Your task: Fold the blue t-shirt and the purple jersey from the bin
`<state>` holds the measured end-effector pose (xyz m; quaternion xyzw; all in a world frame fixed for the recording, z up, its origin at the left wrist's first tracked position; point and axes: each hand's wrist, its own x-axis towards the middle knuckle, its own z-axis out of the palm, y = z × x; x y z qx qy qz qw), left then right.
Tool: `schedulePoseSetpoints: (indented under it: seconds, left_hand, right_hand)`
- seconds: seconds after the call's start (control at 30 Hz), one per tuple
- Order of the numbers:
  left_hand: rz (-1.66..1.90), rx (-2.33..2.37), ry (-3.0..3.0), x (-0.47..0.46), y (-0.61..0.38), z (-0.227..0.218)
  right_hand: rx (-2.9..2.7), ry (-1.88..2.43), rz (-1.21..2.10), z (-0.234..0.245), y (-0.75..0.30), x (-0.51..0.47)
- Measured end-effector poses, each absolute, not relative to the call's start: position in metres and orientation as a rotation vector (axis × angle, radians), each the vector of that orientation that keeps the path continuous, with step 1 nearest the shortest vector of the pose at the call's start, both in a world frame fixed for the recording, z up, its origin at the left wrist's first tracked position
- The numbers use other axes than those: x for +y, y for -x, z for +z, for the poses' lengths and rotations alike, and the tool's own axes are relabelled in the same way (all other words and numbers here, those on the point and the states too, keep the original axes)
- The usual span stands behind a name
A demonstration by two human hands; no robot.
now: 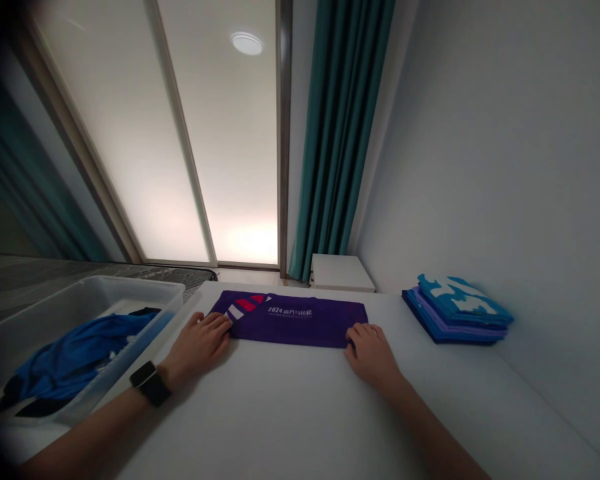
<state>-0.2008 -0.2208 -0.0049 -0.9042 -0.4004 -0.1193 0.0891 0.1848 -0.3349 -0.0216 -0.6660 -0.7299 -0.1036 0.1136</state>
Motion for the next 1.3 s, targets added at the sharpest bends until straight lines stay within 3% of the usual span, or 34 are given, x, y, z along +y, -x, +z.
schedulePoseSetpoints:
  seconds: [0.33,0.57,1.1,1.3]
  left_hand:
    - [-0.474,-1.116,2.793,-0.204,0.083,-0.028]
    - [-0.395,-1.267,2.826,-0.189,0.069,-0.044]
    - [-0.508,-1.279,2.76,-0.297,0.094,-0.049]
    - [-0.504,-1.22,2.76,-0.29,0.102,-0.049]
  right_hand:
    - [-2.124,1.983,-0.06,-0.028,-0.084,-0.254]
    - [-2.109,2.031,0.04,-0.044,-0.068,-0.229]
    - [-2.129,2.084,0.086,-0.045,-0.048,-0.33]
    - [-2.125,2.118,0.104,-0.042,-0.05,-0.334]
